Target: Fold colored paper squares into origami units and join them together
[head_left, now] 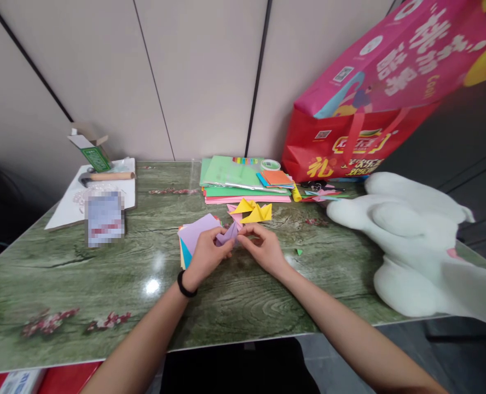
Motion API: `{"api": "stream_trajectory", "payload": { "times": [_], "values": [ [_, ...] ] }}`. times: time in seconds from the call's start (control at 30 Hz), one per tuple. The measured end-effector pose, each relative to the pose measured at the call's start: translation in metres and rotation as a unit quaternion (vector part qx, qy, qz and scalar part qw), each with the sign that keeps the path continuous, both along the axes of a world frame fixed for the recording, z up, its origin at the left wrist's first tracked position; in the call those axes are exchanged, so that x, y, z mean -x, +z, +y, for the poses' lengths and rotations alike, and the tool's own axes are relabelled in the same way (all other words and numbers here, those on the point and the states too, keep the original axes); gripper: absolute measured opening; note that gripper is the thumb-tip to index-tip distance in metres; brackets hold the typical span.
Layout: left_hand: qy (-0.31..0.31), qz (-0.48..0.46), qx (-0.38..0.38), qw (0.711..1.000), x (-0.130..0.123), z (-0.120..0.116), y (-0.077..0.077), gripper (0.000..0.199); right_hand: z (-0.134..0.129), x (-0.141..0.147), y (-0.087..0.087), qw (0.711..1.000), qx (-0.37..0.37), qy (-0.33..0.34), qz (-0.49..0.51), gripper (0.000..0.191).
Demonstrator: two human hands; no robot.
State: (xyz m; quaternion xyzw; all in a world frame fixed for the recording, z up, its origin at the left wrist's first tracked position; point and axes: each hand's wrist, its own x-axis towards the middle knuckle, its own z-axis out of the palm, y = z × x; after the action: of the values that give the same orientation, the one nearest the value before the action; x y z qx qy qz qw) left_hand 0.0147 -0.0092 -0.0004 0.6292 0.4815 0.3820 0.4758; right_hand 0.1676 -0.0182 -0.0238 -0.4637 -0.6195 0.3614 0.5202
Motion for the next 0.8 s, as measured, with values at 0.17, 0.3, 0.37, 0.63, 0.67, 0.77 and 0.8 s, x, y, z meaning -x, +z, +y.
{"api": "stream_trajectory", "payload": {
  "times": [0.17, 0.3, 0.37, 0.63, 0.67, 0.77, 0.8],
  "values": [
    [-0.042, 0.053, -0.012, 0.998, -0.001, -0.002, 0.0007, 0.015, 0.0004, -0.0015, 0.0037, 0.997, 0.01, -0.005, 0.073, 0.019],
    [-0.041, 0.073, -0.049, 0.995, -0.0014, -0.0025, -0.0023, 0.018, 0.0004, -0.0024, 0.0045, 0.996, 0.007, 0.003, 0.086, 0.018],
    [-0.047, 0.072, -0.051, 0.995, -0.0009, -0.0026, -0.0031, 0.019, 0.0, -0.0023, 0.0045, 0.996, 0.009, 0.011, 0.091, 0.018],
    [-0.101, 0.055, 0.023, 0.993, 0.0009, -0.0041, 0.0022, 0.018, 0.0043, -0.0033, 0.0019, 0.984, 0.056, 0.037, 0.163, 0.026],
    [-0.104, 0.059, 0.024, 0.993, 0.0005, -0.0046, 0.0028, 0.018, 0.0052, -0.0038, 0.0015, 0.984, 0.065, 0.036, 0.164, 0.027],
    [-0.089, 0.076, 0.013, 0.993, -0.0017, -0.0055, 0.0028, 0.017, 0.0049, -0.0051, 0.0019, 0.991, 0.05, 0.008, 0.127, 0.026],
    [-0.075, 0.079, 0.007, 0.994, -0.0024, -0.0052, 0.0021, 0.016, 0.0031, -0.0049, 0.0032, 0.995, 0.018, -0.012, 0.098, 0.025]
  ]
}}
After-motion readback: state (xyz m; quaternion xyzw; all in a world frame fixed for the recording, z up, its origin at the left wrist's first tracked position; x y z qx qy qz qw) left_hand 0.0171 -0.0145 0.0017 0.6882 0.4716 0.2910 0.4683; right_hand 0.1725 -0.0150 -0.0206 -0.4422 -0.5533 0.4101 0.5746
